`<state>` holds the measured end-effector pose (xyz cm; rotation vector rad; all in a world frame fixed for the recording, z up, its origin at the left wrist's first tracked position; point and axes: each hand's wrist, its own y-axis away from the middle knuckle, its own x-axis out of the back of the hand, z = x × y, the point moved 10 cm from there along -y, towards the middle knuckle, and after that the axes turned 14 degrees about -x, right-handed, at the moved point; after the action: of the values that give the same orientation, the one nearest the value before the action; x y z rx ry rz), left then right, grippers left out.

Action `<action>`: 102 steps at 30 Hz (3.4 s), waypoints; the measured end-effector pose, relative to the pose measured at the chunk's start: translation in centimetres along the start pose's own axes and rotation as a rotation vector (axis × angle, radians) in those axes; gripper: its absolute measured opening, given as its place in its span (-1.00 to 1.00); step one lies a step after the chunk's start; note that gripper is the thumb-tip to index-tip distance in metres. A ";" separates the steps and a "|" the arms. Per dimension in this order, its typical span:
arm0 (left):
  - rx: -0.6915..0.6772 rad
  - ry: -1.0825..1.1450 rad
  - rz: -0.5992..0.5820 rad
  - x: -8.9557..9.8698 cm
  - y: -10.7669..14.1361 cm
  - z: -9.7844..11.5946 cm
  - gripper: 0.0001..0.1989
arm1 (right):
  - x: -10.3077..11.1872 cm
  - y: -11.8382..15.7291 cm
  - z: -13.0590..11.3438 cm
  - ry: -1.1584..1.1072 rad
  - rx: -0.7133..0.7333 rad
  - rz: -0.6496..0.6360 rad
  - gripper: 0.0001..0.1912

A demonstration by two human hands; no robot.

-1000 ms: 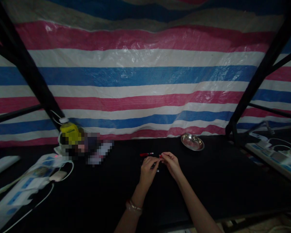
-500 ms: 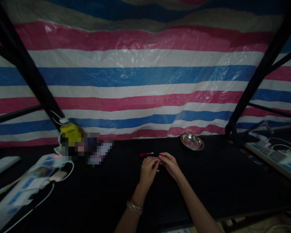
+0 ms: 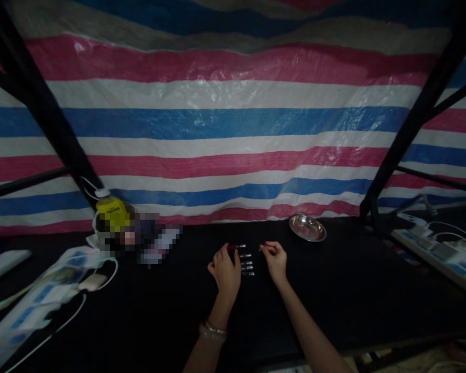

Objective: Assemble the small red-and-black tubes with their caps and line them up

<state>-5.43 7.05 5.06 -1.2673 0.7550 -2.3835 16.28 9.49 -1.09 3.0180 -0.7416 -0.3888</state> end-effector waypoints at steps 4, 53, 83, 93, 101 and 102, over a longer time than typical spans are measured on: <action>0.098 -0.016 -0.087 -1.2 0.2 -1.2 -0.64 | -1.0 -0.8 0.8 0.124 0.012 0.002 -0.68; 0.455 1.143 0.269 -4.2 0.3 -6.0 -0.63 | -6.4 7.4 -8.1 0.300 0.753 -0.051 -0.79; 0.329 0.473 0.093 -2.6 -0.2 -7.9 -0.78 | -6.1 -1.2 -0.1 0.417 0.206 -0.263 -0.82; 0.236 0.240 -0.058 -3.1 -0.5 -6.8 -0.76 | -5.8 -1.4 0.5 0.503 0.199 -0.230 -0.85; 0.207 0.191 -0.093 -2.7 -0.6 -6.2 -0.75 | -5.9 -1.3 0.5 0.566 0.210 -0.268 -0.83; 0.202 0.194 -0.090 -2.6 -0.6 -6.1 -0.75 | -6.0 -1.3 0.5 0.567 0.213 -0.273 -0.82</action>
<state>-9.12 10.70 0.86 -1.0207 0.5016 -2.6066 11.62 13.38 -0.29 3.1671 -0.3439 0.5671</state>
